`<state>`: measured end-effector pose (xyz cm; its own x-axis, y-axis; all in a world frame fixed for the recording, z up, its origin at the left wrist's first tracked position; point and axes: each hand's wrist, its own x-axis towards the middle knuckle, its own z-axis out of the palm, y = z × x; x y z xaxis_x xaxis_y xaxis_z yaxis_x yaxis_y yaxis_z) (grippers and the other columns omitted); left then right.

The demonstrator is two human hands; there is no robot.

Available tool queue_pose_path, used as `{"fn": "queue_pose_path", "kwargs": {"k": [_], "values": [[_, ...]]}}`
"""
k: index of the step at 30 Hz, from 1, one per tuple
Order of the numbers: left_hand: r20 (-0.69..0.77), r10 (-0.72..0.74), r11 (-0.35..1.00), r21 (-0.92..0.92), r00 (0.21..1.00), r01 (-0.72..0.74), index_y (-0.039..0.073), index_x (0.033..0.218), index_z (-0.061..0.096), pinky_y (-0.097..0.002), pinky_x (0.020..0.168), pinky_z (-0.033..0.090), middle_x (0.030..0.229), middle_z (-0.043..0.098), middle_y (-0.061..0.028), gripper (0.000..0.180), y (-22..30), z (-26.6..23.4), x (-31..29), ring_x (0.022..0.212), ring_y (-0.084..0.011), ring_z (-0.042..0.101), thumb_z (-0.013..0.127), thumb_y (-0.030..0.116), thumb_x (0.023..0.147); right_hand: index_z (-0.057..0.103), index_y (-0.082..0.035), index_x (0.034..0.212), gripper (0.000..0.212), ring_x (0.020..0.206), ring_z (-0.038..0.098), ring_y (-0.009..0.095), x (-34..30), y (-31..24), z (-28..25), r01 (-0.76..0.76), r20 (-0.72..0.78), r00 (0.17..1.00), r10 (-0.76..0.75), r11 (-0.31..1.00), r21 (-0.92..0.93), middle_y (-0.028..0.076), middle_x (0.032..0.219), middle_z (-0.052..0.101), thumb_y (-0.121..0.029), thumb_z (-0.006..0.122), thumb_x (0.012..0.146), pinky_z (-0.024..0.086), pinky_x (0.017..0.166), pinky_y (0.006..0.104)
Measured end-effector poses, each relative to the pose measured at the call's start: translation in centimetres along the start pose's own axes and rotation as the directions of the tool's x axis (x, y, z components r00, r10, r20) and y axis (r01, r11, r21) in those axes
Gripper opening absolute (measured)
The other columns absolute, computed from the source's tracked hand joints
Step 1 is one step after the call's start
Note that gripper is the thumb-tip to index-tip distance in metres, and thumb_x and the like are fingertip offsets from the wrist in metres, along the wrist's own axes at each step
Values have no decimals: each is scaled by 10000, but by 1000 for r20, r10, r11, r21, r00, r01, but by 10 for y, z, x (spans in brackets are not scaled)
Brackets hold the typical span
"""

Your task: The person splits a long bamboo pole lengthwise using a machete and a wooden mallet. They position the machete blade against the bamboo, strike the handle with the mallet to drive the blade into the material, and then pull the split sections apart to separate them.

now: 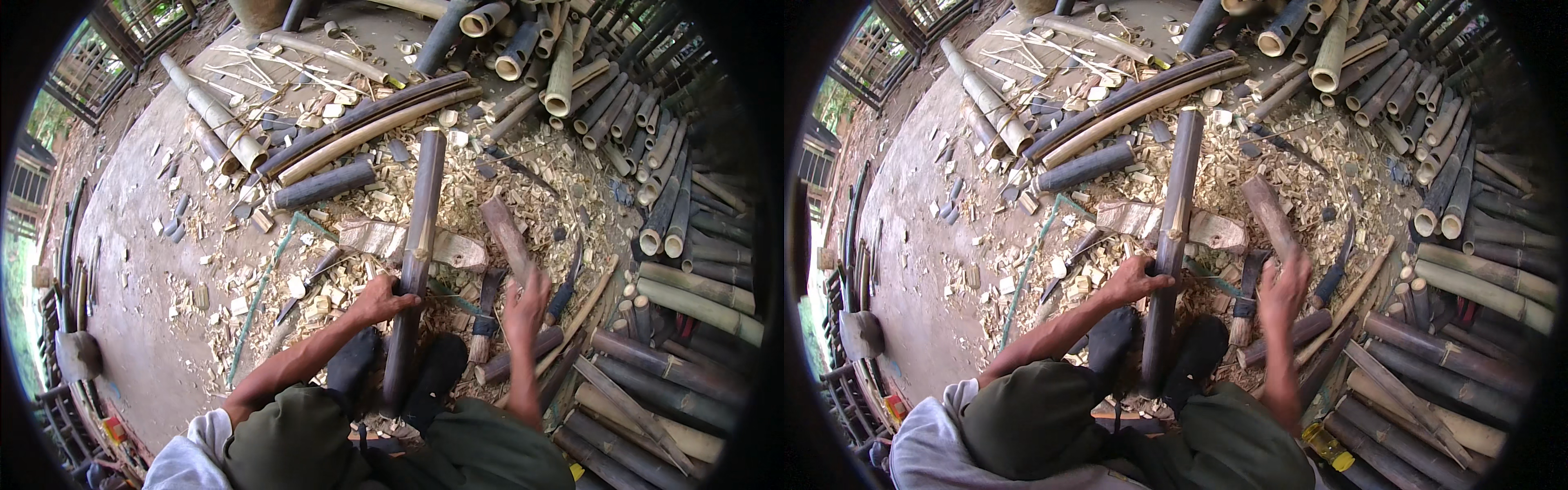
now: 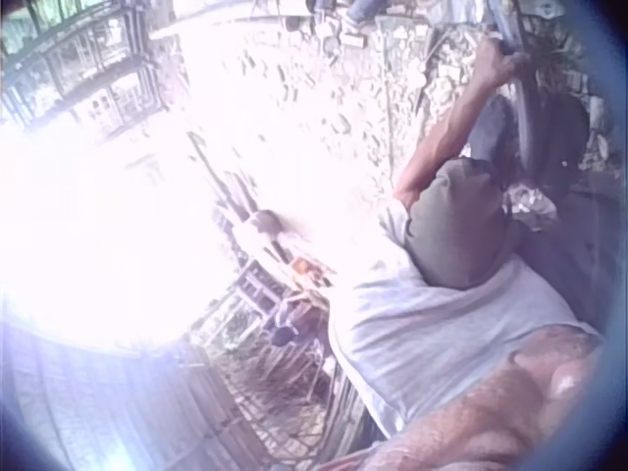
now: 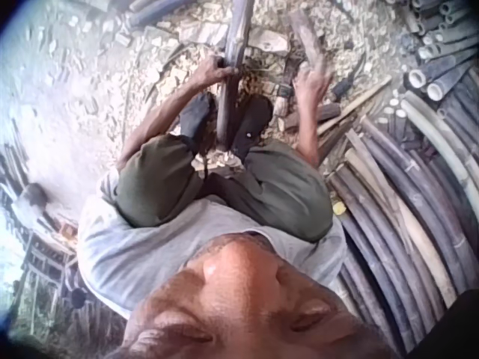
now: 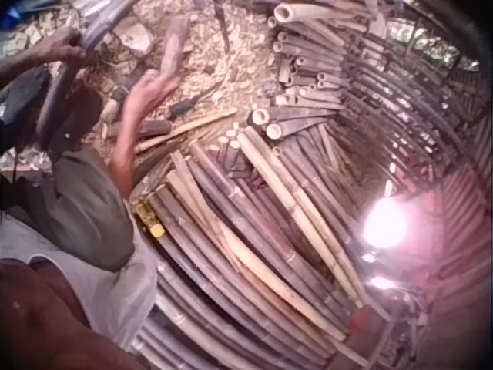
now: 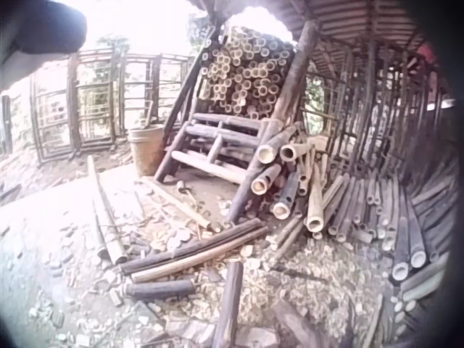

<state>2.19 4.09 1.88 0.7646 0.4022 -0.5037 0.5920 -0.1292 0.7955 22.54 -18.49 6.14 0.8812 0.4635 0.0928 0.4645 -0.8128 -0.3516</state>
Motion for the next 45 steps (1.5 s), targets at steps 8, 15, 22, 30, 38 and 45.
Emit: {"fn": "queue_pose_path", "kwargs": {"k": [8, 15, 22, 30, 38, 45], "values": [[50, 14, 995, -103, 999, -9, -91, 1046, 728, -362, 640, 586, 862, 747, -151, 411, -2, 8, 18, 743, -210, 719, 866, 223, 820, 681, 40, 1138, 360, 962, 700, 461, 75, 71, 24, 118, 248, 966, -78, 981, -152, 267, 1001, 721, -217, 759, 898, 548, 822, 550], [-40, 27, 994, 102, 999, -23, -23, 1109, 746, -426, 874, 564, 977, 764, -196, 549, 4, 0, 15, 921, -297, 745, 894, 355, 741, 681, 54, 980, 371, 939, 693, 474, 100, 72, 21, 229, 406, 903, -139, 956, -183, 278, 967, 708, -273, 811, 865, 549, 802, 550], [-396, 204, 970, 205, 895, -131, 8, 1243, 620, -442, 833, 581, 1079, 703, -166, 522, -19, -14, -9, 970, -309, 703, 841, 236, 829, 652, 57, 920, 347, 851, 681, 500, 105, 91, 28, 300, 428, 885, -182, 927, -225, 288, 863, 682, -244, 814, 860, 535, 748, 563], [-423, 84, 798, 570, 902, 193, 46, 1065, 689, -450, 884, 511, 1053, 635, -134, 381, -77, -106, -18, 1053, -291, 597, 868, 232, 785, 618, 59, 956, 315, 834, 686, 499, 90, 80, 28, 287, 348, 914, -208, 938, -193, 296, 867, 680, -201, 780, 880, 535, 736, 562], [-555, 200, 975, 31, 807, -219, 4, 1104, 707, -333, 884, 543, 990, 765, -101, 238, -6, -221, 13, 928, -172, 700, 765, 94, 891, 628, 47, 1116, 423, 965, 687, 498, 106, 98, 16, 275, 471, 870, -143, 935, -224, 297, 1011, 704, -262, 788, 875, 536, 803, 561], [-489, 245, 760, -440, 837, -479, -51, 1165, 681, -316, 974, 509, 1032, 736, -99, 261, 70, -237, 45, 979, -162, 678, 722, 125, 976, 396, -12, 1523, 888, 1263, 584, 445, 115, 60, 37, 126, 364, 930, -52, 975, -182, 262, 1393, 586, -410, 797, 838, 496, 1011, 537]]}}
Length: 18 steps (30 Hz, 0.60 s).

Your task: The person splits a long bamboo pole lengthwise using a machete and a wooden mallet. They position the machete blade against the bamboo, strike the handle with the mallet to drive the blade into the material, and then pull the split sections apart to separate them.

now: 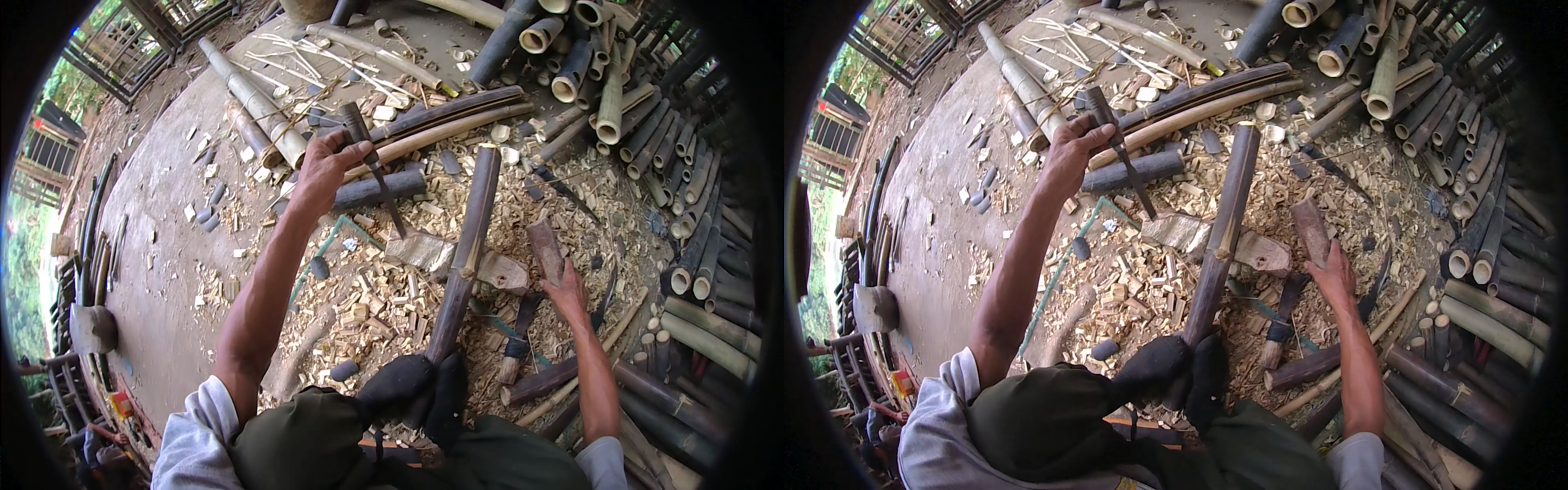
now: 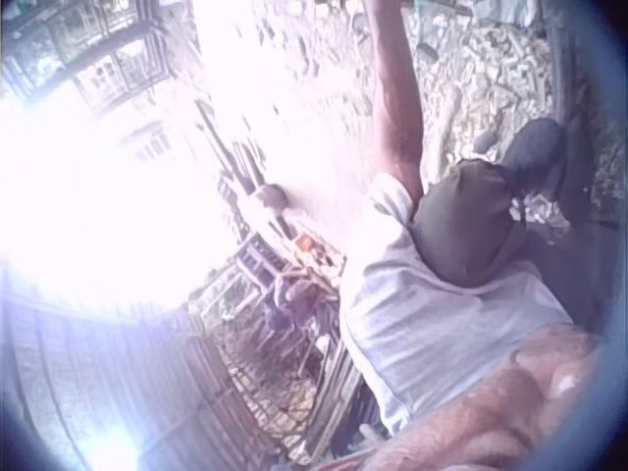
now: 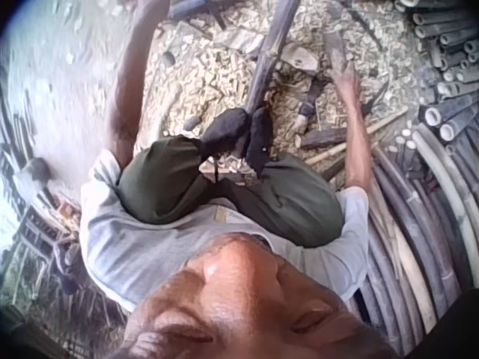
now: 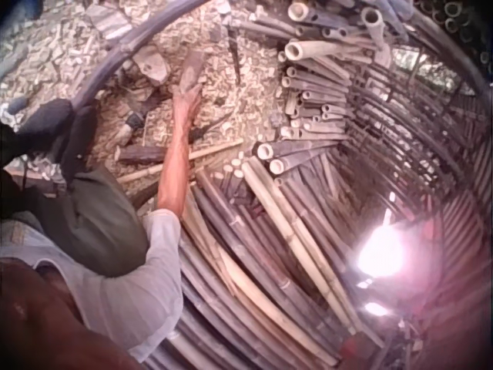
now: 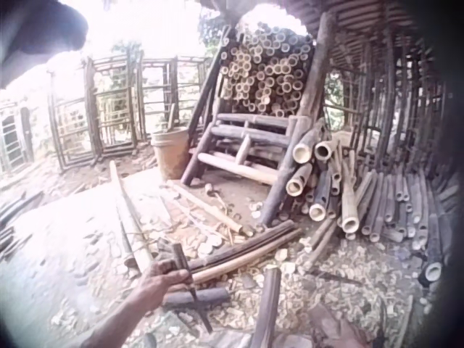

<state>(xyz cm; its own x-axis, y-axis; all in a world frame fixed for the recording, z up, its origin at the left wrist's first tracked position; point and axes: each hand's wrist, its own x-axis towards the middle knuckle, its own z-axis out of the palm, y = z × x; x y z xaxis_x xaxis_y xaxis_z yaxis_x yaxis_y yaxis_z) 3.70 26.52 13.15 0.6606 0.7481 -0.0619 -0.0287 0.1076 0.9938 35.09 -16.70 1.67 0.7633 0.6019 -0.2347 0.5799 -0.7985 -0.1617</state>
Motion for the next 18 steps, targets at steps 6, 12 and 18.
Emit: {"fn": "queue_pose_path", "kwargs": {"k": [6, 12, 18], "values": [[119, 31, 983, -183, 992, -9, -58, 1191, 629, -336, 975, 553, 1084, 692, -115, 298, 15, 31, 16, 1016, -195, 693, 711, 148, 993, 430, 45, 1413, 814, 1170, 624, 452, 11, -2, 2, -6, 42, 999, -5, 971, 240, 296, 1280, 614, -263, 812, 763, 513, 971, 501], [257, 122, 963, -266, 959, -51, -16, 1205, 520, -297, 758, 593, 941, 637, -90, 340, 22, 88, 19, 827, -172, 683, 725, 96, 959, 527, 39, 1327, 678, 1045, 648, 220, -7, -18, -45, -216, 210, 976, 51, 254, 943, 161, 1083, 663, -262, 800, 785, 500, 904, 395], [499, -75, 989, -74, 863, 129, 75, 1016, 663, -242, 515, 369, 753, 557, -4, 219, 14, 175, -10, 597, -78, 460, 729, 277, 964, 431, 31, 1391, 710, 851, 658, 206, -68, -104, -154, 156, -152, 988, -35, 148, 977, 141, 1121, 592, -344, 734, 870, 623, 665, 351]]}}
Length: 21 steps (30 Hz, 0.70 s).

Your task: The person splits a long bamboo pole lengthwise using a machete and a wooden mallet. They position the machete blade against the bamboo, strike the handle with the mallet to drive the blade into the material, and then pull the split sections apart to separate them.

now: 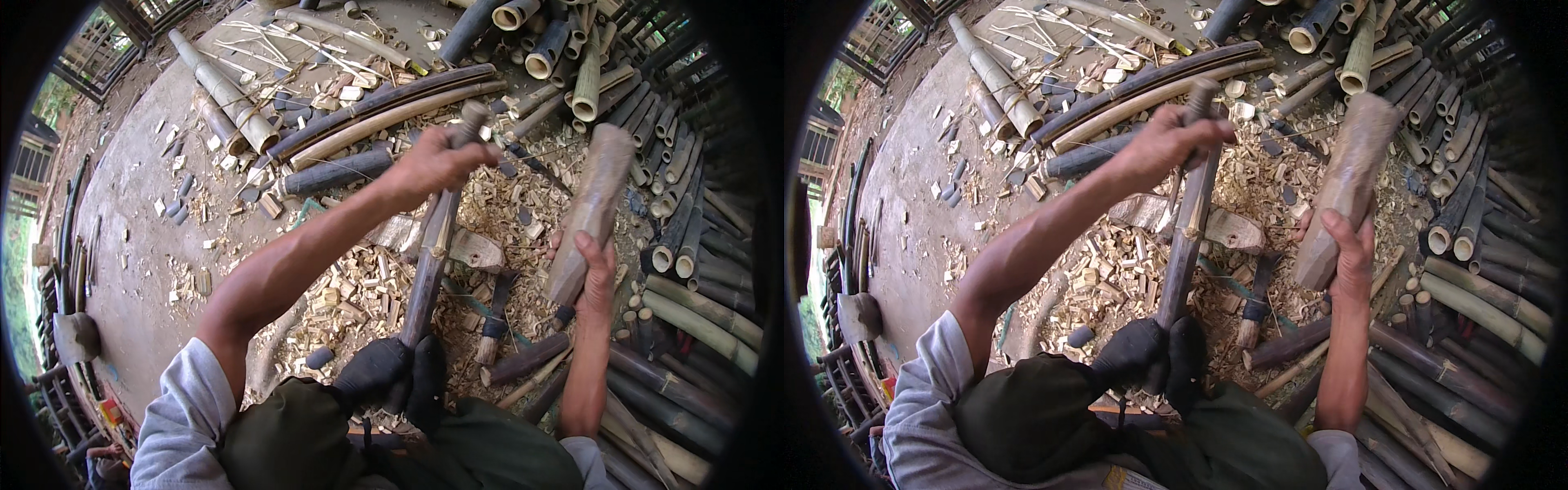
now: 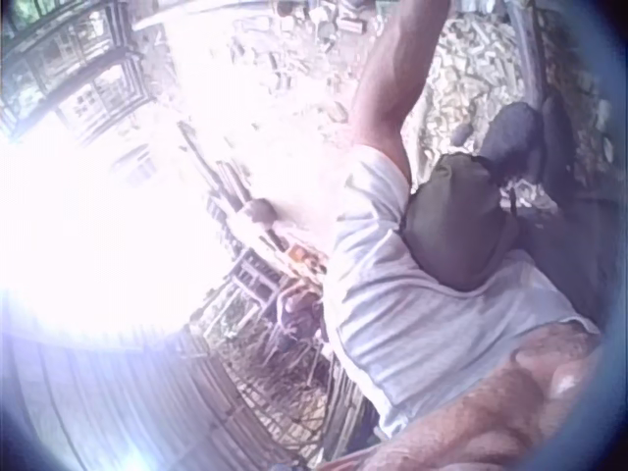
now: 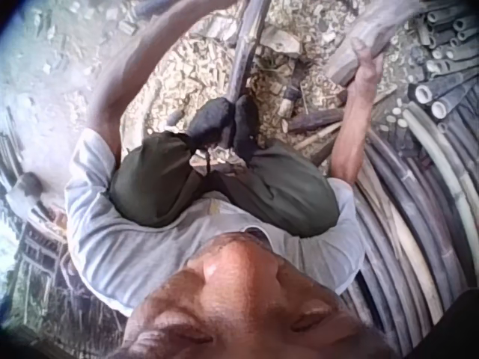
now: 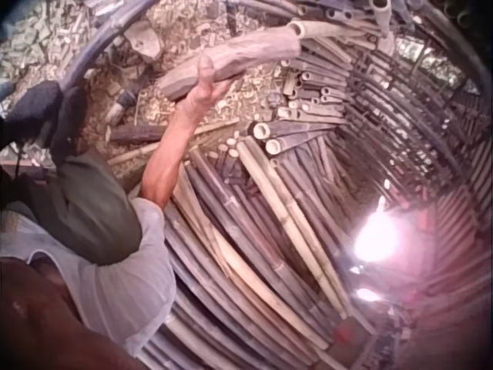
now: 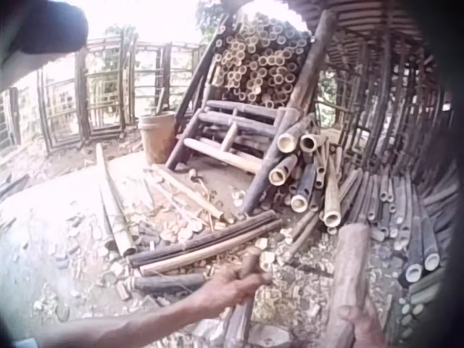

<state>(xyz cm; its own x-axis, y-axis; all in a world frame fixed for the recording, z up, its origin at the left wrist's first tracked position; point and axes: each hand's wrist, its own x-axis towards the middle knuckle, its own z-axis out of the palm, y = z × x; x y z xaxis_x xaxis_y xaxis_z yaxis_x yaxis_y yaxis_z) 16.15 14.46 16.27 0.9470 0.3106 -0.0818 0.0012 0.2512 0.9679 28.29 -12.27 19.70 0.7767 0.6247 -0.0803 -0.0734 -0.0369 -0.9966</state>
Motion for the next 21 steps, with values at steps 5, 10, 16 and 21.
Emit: {"fn": "queue_pose_path", "kwargs": {"k": [5, 10, 16, 21], "values": [[80, 4, 997, 80, 997, -11, 75, 839, 713, -282, 552, 406, 681, 606, 4, 374, -16, 32, 1, 584, -79, 496, 801, 432, 910, 431, 52, 1378, 729, 817, 645, 212, -18, -48, 20, 112, 83, 990, -116, 993, 47, 177, 1185, 550, -366, 713, 852, 608, 609, 338], [-1, 91, 990, 112, 996, -90, 29, 794, 738, -336, 633, 490, 687, 685, -41, 476, -26, 44, 0, 662, -111, 622, 813, 488, 894, 439, 54, 1370, 728, 788, 650, 220, -23, -50, 28, 103, 112, 988, -104, 994, 22, 181, 1170, 555, -356, 719, 838, 600, 584, 341], [-67, 46, 977, 213, 997, -31, 37, 787, 740, -350, 607, 466, 642, 638, -27, 485, -31, 45, -2, 615, -118, 573, 806, 506, 892, 460, 57, 1352, 711, 792, 664, 231, -23, -45, 30, 66, 122, 990, -66, 998, 3, 184, 1156, 567, -348, 721, 828, 604, 583, 350], [-47, 52, 976, 212, 998, -41, 37, 773, 738, -349, 596, 461, 635, 627, -13, 497, -29, 42, -3, 609, -115, 568, 803, 515, 892, 475, 57, 1340, 701, 777, 665, 229, -23, -47, 30, 68, 141, 988, -64, 998, -20, 185, 1150, 575, -350, 717, 825, 604, 574, 352]]}}
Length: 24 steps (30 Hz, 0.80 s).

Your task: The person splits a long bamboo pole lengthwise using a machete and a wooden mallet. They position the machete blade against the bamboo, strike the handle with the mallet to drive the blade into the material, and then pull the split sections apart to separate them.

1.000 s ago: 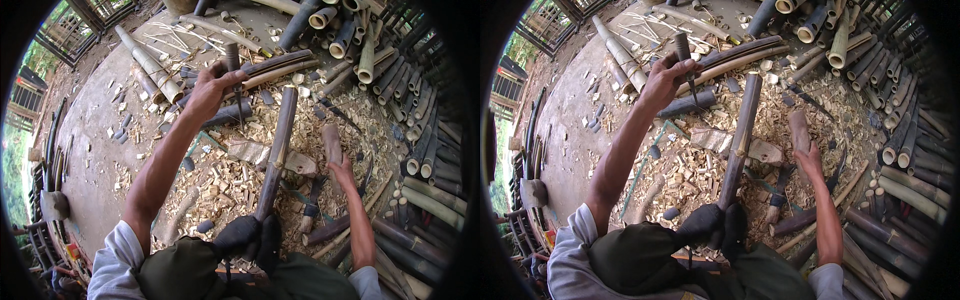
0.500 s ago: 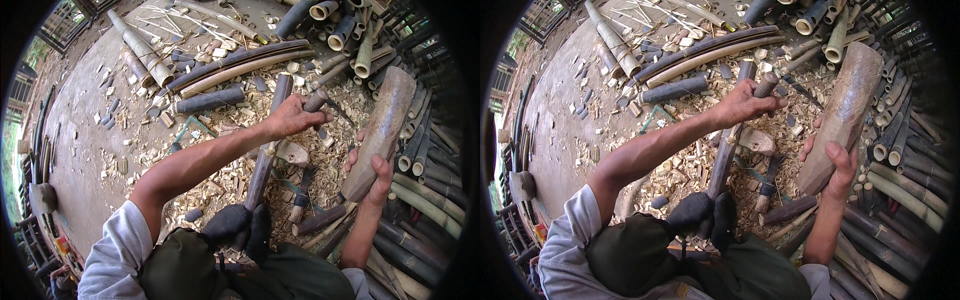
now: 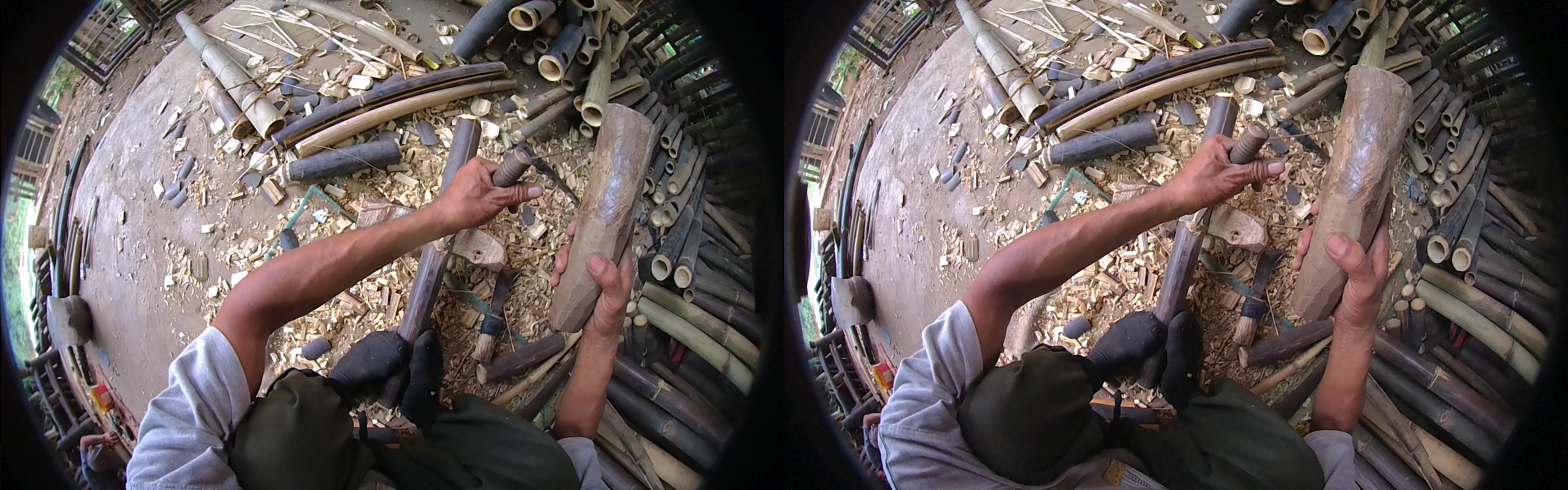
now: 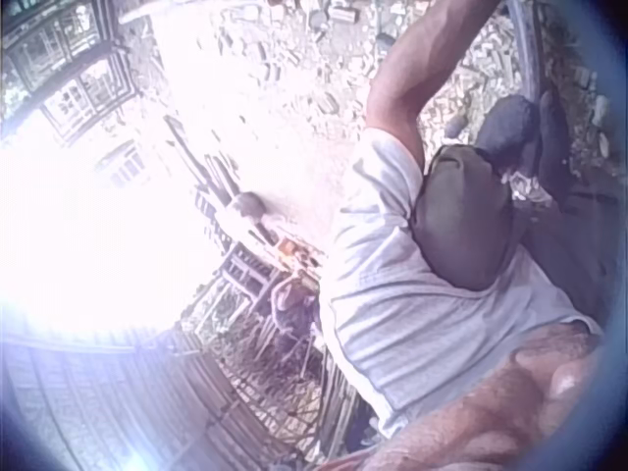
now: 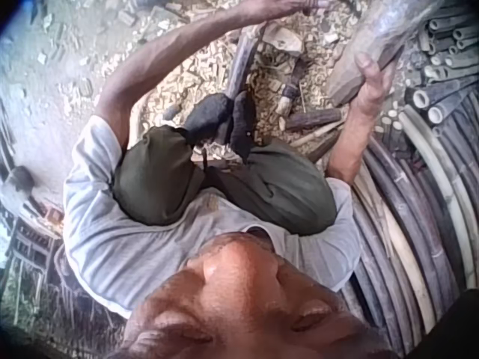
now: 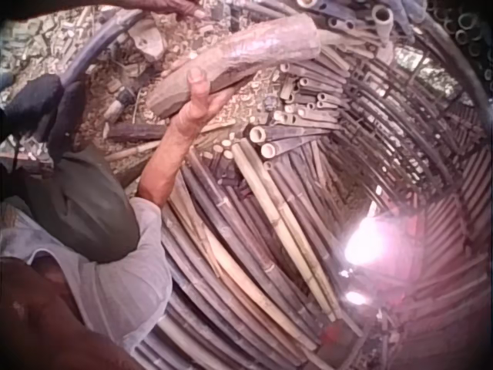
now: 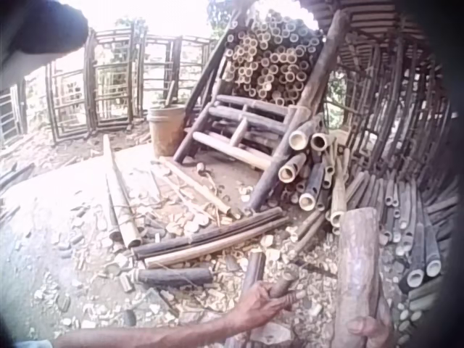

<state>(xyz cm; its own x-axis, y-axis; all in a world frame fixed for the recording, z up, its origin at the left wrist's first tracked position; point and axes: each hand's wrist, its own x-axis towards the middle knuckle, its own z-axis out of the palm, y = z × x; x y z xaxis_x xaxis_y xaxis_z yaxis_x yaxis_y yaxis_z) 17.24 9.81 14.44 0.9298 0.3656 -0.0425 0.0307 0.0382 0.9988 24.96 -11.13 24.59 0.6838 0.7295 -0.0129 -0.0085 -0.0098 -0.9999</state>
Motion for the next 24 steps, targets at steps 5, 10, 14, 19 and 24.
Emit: {"fn": "queue_pose_path", "kwargs": {"k": [5, 10, 14, 19, 24], "values": [[3, 12, 1000, 5, 1000, -12, 37, 770, 737, -346, 597, 468, 647, 644, -19, 494, -3, 2, 1, 605, -115, 577, 802, 510, 895, 453, 60, 1362, 733, 763, 663, 221, -1, 0, 1, 2, -4, 1000, -2, 1000, -26, 190, 1149, 581, -340, 719, 808, 602, 562, 350], [-52, 103, 989, -104, 993, -108, 47, 846, 757, -342, 594, 503, 709, 694, -33, 495, -27, -6, -11, 589, -120, 601, 781, 538, 900, 398, 45, 1436, 808, 784, 664, 235, 12, -50, -1, 171, -59, 978, -202, 927, -333, 208, 1157, 596, -318, 733, 795, 598, 606, 342], [-44, -56, 998, -7, 997, 55, 42, 884, 745, -321, 590, 516, 739, 709, -50, 486, -9, -13, -8, 594, -114, 603, 757, 526, 924, 397, 1, 1486, 801, 915, 689, 301, 50, -88, -2, 505, -146, 768, -624, 729, -462, 237, 1241, 609, -243, 758, 814, 611, 758, 389], [-160, 119, 985, -103, 980, -137, 64, 712, 619, -280, 488, 394, 628, 587, 6, 465, -14, -1, -9, 523, -84, 500, 737, 426, 979, 371, -53, 1545, 860, 1188, 645, 381, 92, -45, 9, 426, 451, 891, -54, 442, -789, 217, 1427, 566, -72, 770, 784, 537, 1050, 458], [-122, 2, 986, -166, 992, -22, 69, 728, 626, -256, 455, 353, 649, 570, 13, 435, -30, -17, -5, 520, -58, 472, 733, 401, 987, 413, -62, 1523, 886, 1148, 671, 324, 100, -99, 11, 493, 380, 869, -317, 482, -724, 221, 1318, 638, -156, 812, 738, 572, 979, 424]]}}
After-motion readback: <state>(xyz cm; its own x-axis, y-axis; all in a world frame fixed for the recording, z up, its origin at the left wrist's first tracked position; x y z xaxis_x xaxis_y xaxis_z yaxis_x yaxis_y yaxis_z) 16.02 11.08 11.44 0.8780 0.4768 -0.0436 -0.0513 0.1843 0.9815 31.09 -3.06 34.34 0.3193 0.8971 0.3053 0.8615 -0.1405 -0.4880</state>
